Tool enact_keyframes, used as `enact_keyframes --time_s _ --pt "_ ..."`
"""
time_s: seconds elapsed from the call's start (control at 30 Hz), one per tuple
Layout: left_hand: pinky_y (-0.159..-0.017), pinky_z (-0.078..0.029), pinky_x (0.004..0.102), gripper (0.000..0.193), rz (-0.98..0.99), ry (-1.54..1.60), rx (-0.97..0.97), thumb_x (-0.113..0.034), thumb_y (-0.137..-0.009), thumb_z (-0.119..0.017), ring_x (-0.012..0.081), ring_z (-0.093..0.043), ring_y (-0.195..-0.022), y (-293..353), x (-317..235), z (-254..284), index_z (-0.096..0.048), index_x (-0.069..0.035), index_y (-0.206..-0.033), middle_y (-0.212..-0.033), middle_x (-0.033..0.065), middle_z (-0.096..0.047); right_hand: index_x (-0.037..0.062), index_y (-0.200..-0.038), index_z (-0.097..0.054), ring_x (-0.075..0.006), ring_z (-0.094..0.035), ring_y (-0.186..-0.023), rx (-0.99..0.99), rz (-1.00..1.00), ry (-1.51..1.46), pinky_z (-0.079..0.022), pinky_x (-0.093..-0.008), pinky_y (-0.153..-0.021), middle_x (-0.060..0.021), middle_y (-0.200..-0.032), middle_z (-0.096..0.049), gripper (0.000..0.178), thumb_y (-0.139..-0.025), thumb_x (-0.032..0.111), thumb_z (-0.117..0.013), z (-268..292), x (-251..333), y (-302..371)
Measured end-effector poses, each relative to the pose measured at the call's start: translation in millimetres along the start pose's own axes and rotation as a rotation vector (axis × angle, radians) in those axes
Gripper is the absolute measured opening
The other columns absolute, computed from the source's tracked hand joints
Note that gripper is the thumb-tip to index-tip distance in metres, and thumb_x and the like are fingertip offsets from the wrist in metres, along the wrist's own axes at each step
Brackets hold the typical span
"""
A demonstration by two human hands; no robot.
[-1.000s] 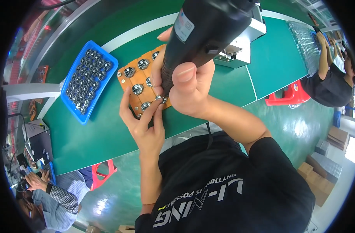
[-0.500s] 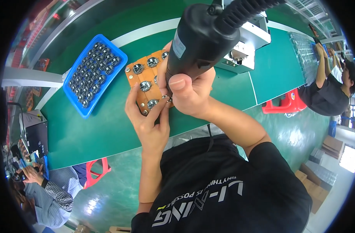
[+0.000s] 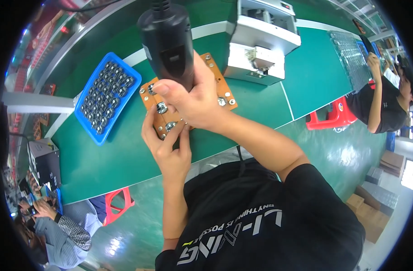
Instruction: The person attaches electronic components onto circuit boards with an electric screwdriver, driving screws into the boards to secure the components.
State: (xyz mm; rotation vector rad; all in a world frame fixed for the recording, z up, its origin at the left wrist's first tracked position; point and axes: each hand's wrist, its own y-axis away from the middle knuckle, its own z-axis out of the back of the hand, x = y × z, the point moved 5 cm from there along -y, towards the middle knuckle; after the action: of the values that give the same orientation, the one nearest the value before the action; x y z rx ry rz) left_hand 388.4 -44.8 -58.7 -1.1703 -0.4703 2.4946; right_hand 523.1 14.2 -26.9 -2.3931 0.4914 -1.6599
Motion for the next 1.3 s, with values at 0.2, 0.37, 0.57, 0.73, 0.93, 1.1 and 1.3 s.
enact_keyframes --time_s 0.2,0.37,0.57,0.73,0.93,1.1,1.3 --pt "-0.108 -0.040 0.0500 0.022 0.100 0.017 0.022 -0.004 -0.074 -0.084 0.0431 -0.045 -0.132 3 6 -3 -0.077 -0.007 -0.095 -0.145 0.0216 -0.049 0.0064 -0.148 -0.029 -0.0130 -0.050 -0.047 -0.216 0.218 0.110 -0.044 -0.0262 -0.048 -0.0080 -0.065 -0.055 0.093 -0.092 0.081 -0.033 51 41 -4" --pt "-0.109 -0.038 0.0495 0.024 0.024 -0.044 0.047 -0.005 -0.074 -0.084 0.0422 -0.044 -0.134 1 -4 -4 -0.074 -0.007 -0.096 -0.148 0.0219 -0.045 -0.0030 -0.085 -0.051 -0.0161 -0.055 -0.046 -0.318 0.509 0.391 -0.043 -0.0265 -0.046 -0.0105 -0.062 -0.058 0.086 -0.098 0.077 -0.023 128 109 -17" --pt "-0.108 -0.038 0.0494 0.028 0.056 -0.028 0.067 -0.007 -0.072 -0.085 0.0421 -0.043 -0.134 0 0 -6 -0.073 -0.008 -0.097 -0.149 0.0222 -0.043 -0.0009 -0.092 -0.048 -0.0148 -0.055 -0.047 -0.339 0.555 0.454 -0.044 -0.0267 -0.045 -0.0106 -0.062 -0.058 0.068 -0.105 0.064 -0.031 135 104 -24" --pt "-0.109 -0.037 0.0496 0.034 0.055 -0.014 0.081 -0.005 -0.068 -0.086 0.0420 -0.042 -0.135 1 2 -2 -0.072 -0.008 -0.099 -0.150 0.0217 -0.043 -0.0002 -0.110 -0.047 -0.0140 -0.054 -0.046 -0.263 0.374 0.417 -0.043 -0.0265 -0.045 -0.0103 -0.062 -0.058 0.066 -0.104 0.064 -0.034 134 85 -34" --pt "-0.110 -0.037 0.0489 0.035 0.069 0.007 0.066 -0.005 -0.067 -0.086 0.0421 -0.042 -0.135 2 6 2 -0.072 -0.008 -0.098 -0.149 0.0213 -0.043 0.0005 -0.119 -0.046 -0.0130 -0.052 -0.045 -0.169 0.196 -0.004 -0.043 -0.0262 -0.044 -0.0097 -0.064 -0.058 0.070 -0.102 0.067 -0.038 57 52 -13" --pt "-0.109 -0.038 0.0492 0.034 0.068 -0.007 0.076 -0.007 -0.069 -0.086 0.0423 -0.041 -0.135 0 0 -4 -0.072 -0.007 -0.099 -0.150 0.0211 -0.043 0.0021 -0.130 -0.037 -0.0132 -0.050 -0.045 -0.106 0.063 0.042 -0.044 -0.0262 -0.047 -0.0078 -0.062 -0.055 0.089 -0.091 0.082 -0.034 16 28 2" --pt "-0.108 -0.039 0.0503 0.036 0.105 0.013 0.063 -0.006 -0.069 -0.087 0.0432 -0.040 -0.135 3 4 -2 -0.070 -0.007 -0.100 -0.150 0.0205 -0.042 -0.0002 -0.130 -0.037 -0.0126 -0.052 -0.048 -0.056 0.036 0.015 -0.044 -0.0254 -0.048 -0.0078 -0.063 -0.055 0.089 -0.091 0.080 -0.041 6 16 9"
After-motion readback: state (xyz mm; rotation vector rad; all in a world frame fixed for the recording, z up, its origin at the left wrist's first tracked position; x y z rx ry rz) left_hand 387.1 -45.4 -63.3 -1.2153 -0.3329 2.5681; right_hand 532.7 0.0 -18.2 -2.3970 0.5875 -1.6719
